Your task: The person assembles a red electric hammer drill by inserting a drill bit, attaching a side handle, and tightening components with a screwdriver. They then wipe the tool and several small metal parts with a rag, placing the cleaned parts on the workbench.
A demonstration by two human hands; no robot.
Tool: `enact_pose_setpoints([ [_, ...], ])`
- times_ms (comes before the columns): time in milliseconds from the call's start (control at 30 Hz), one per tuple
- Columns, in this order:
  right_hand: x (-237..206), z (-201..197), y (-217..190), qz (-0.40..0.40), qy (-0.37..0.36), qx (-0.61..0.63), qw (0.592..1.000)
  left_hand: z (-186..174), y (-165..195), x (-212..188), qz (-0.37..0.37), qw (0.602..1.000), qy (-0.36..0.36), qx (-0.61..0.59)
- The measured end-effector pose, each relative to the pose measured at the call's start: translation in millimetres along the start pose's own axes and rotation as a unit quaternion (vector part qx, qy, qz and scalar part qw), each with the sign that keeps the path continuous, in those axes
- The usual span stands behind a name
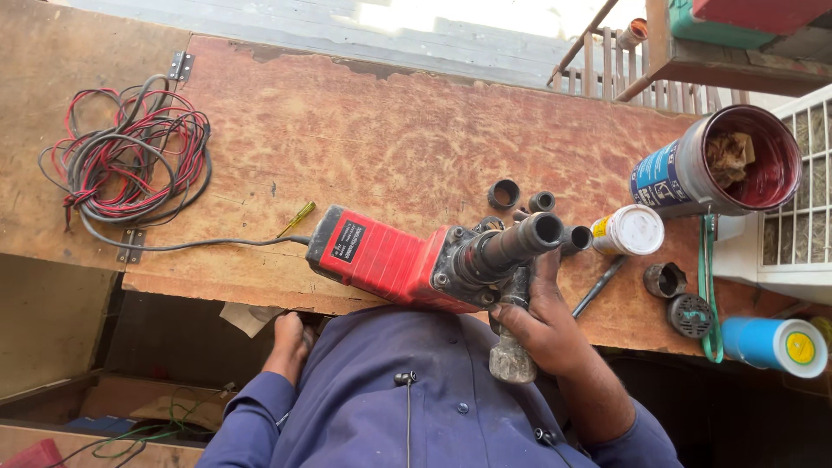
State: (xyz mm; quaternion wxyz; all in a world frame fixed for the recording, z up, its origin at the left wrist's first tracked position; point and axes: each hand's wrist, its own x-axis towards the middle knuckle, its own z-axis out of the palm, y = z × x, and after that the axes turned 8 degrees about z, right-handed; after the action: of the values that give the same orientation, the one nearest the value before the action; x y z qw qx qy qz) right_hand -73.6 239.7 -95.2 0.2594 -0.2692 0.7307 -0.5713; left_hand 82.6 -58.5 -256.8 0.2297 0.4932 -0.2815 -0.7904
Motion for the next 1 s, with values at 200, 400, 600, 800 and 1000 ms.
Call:
enact_pose_setpoints([
  [200,-3.8,4.6,-1.9,0.041,-0.012,0.067,0.997,-27.9,23.5,19.3,-0.022,0.628,-0.253,0.735],
  [400,-8.9,8.8,4.9,0.006,0.000,0.104,0.995,-15.7,108.6,-16.2,0.021,0.725,-0.465,0.508],
  [600,-10.1,9.2,9.6,-0.013,0.018,0.103,0.994,108.5,105.3,-103.4,0.435,0.597,-0.606,0.297],
  [800,-12.6,1.4,17.7,-0.041,0.020,0.132,0.990,169.1,72.0,-107.7,0.391,0.565,-0.629,0.364],
  [1000,-20.0,-0.3,72.2,0.008,0.183,0.306,0.934,170.8,60.8,-99.9,0.404,0.552,-0.625,0.375],
])
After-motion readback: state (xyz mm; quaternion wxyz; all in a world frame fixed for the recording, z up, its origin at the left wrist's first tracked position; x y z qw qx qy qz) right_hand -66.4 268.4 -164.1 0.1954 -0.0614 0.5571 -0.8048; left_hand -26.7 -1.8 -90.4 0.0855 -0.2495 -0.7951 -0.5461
